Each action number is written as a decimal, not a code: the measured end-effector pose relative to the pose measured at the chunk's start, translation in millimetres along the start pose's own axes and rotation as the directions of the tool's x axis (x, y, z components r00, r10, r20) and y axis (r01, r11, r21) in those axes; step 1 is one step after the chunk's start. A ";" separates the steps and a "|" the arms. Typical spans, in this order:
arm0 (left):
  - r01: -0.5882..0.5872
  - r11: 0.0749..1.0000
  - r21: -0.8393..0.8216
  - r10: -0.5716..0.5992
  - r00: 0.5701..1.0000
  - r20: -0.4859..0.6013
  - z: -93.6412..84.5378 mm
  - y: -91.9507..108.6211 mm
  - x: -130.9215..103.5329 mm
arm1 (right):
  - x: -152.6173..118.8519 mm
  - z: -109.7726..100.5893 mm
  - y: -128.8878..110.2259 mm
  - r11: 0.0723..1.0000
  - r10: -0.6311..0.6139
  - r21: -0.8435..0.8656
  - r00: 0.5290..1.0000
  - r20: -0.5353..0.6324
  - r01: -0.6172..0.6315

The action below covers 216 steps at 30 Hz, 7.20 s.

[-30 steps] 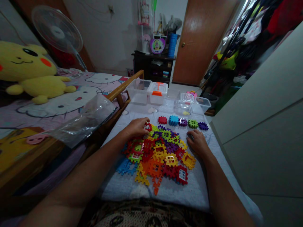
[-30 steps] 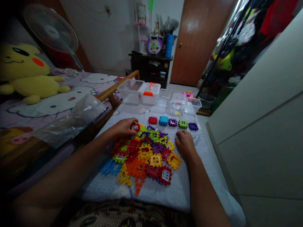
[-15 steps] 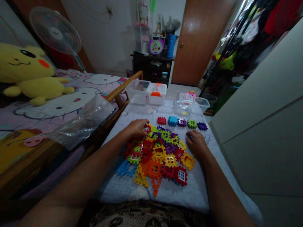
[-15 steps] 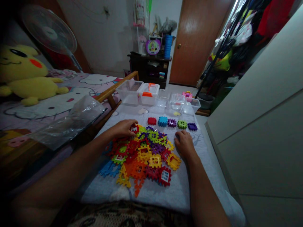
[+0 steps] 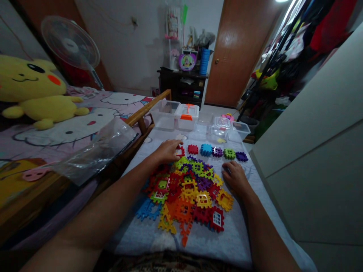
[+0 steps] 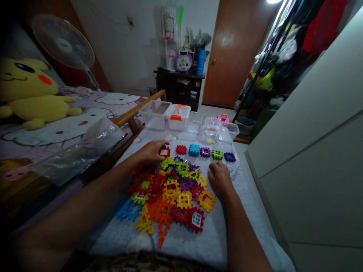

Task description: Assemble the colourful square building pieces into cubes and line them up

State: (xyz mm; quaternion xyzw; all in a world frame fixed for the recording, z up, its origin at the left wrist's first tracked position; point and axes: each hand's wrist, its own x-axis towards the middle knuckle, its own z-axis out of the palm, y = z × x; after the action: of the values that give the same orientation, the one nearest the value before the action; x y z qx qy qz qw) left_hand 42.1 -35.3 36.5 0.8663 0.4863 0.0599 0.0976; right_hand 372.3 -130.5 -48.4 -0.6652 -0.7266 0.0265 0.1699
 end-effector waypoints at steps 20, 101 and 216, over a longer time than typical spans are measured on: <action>-0.050 0.998 -0.039 0.056 0.985 0.166 43.7 23.1 97.1 | -1.3 -0.5 -1.0 0.999 -0.019 0.035 1.000 -0.014 0.020; -0.070 0.997 0.022 0.073 0.985 -0.153 7.7 10.5 -41.8 | 1.5 6.2 10.7 0.998 -0.061 -0.012 0.998 -0.030 0.060; -0.113 0.992 0.052 0.111 0.993 0.033 16.5 26.8 83.3 | -1.6 1.1 1.2 1.000 -0.026 0.015 0.999 -0.031 0.026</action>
State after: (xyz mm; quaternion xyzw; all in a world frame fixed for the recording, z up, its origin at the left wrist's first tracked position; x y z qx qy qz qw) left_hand 111.0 20.4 27.2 0.8953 0.4369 0.0390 0.0781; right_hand 373.3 -131.8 -50.1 -0.6548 -0.7322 0.0195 0.1864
